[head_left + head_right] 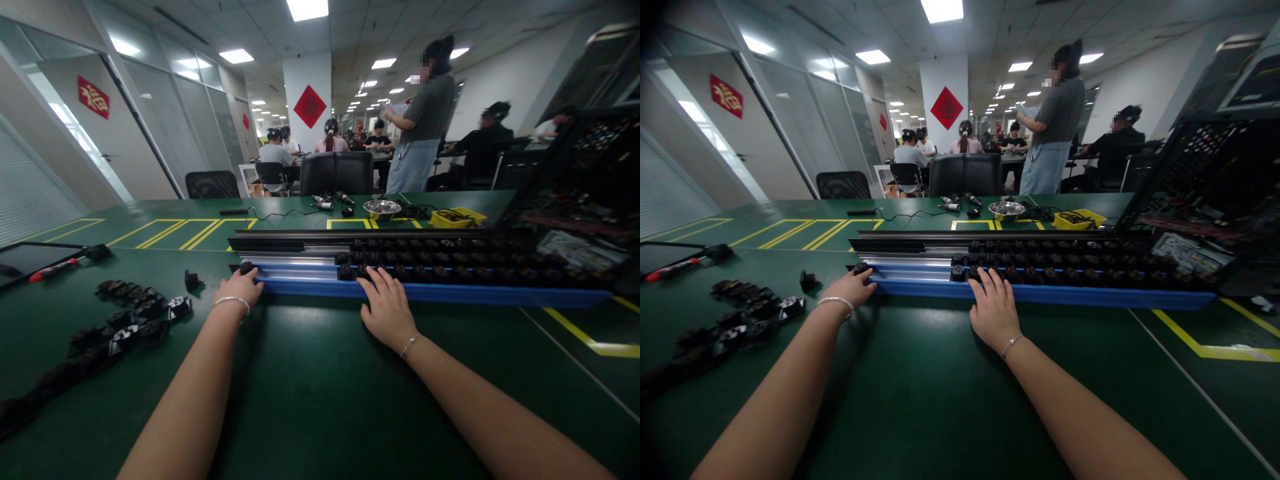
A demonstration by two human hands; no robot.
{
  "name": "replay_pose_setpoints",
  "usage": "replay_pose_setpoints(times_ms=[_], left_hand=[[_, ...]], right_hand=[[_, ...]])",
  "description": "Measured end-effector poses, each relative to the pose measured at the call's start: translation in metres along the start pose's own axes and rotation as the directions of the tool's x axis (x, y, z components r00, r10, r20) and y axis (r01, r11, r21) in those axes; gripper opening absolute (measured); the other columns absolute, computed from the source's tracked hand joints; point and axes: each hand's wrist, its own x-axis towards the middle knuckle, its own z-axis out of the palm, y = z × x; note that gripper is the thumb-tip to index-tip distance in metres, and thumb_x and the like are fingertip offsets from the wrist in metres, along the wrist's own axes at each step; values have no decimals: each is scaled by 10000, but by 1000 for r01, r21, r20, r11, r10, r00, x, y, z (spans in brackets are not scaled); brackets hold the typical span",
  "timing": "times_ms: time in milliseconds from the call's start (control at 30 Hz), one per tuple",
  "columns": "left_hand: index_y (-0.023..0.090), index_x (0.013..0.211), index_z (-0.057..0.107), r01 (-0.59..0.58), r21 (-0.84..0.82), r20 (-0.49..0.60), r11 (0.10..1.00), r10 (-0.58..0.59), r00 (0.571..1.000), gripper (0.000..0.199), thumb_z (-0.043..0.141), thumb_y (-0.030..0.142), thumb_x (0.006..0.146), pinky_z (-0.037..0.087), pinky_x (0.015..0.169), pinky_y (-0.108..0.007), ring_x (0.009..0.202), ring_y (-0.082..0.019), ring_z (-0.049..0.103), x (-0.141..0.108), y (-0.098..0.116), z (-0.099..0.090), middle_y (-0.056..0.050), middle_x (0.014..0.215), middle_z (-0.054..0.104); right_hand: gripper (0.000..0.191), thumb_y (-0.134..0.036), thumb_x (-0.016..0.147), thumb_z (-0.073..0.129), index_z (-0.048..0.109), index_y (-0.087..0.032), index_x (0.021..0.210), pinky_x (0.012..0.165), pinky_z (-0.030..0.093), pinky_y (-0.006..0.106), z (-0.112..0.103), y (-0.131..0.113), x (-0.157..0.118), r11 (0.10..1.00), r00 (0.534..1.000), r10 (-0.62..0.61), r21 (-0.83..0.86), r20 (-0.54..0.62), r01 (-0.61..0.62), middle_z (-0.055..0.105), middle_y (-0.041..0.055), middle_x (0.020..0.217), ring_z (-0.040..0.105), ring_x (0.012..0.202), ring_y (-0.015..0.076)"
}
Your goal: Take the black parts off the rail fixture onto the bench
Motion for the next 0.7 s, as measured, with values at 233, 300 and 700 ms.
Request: replay_pose_setpoints(times_ms=[233, 300, 700], left_hand=[[297, 1365, 377, 9, -7, 20, 1000, -9, 1000, 592, 375, 478, 801, 397, 938, -438, 1219, -328, 438, 3, -4, 2, -132, 1423, 361], [281, 1376, 361, 17, -21, 26, 1000, -17, 1000, 607, 393, 447, 793, 396, 949, -422, 1223, -318, 439, 4, -4, 2, -139, 1425, 352], [268, 1356, 403, 78, -277, 10, 958, -78, 997, 612, 465, 451, 775, 347, 1033, -350, 1257, -278, 411, 8, -6, 8, -62, 1458, 302]], right_hand=[[467, -218, 774, 451, 504, -221, 1239, 1056, 224, 467, 0, 0, 0, 1000, 1000, 2, 9, 5, -2, 388, 60, 1408, 258, 1312, 248], [471, -219, 772, 455, 503, -220, 1240, 1056, 227, 466, 0, 0, 0, 1000, 1000, -2, 6, 2, 2, 389, 61, 1408, 260, 1312, 249], [470, -222, 772, 455, 503, -225, 1239, 1060, 223, 462, 0, 0, 0, 1000, 1000, 3, 5, 1, -3, 387, 56, 1410, 256, 1314, 246]])
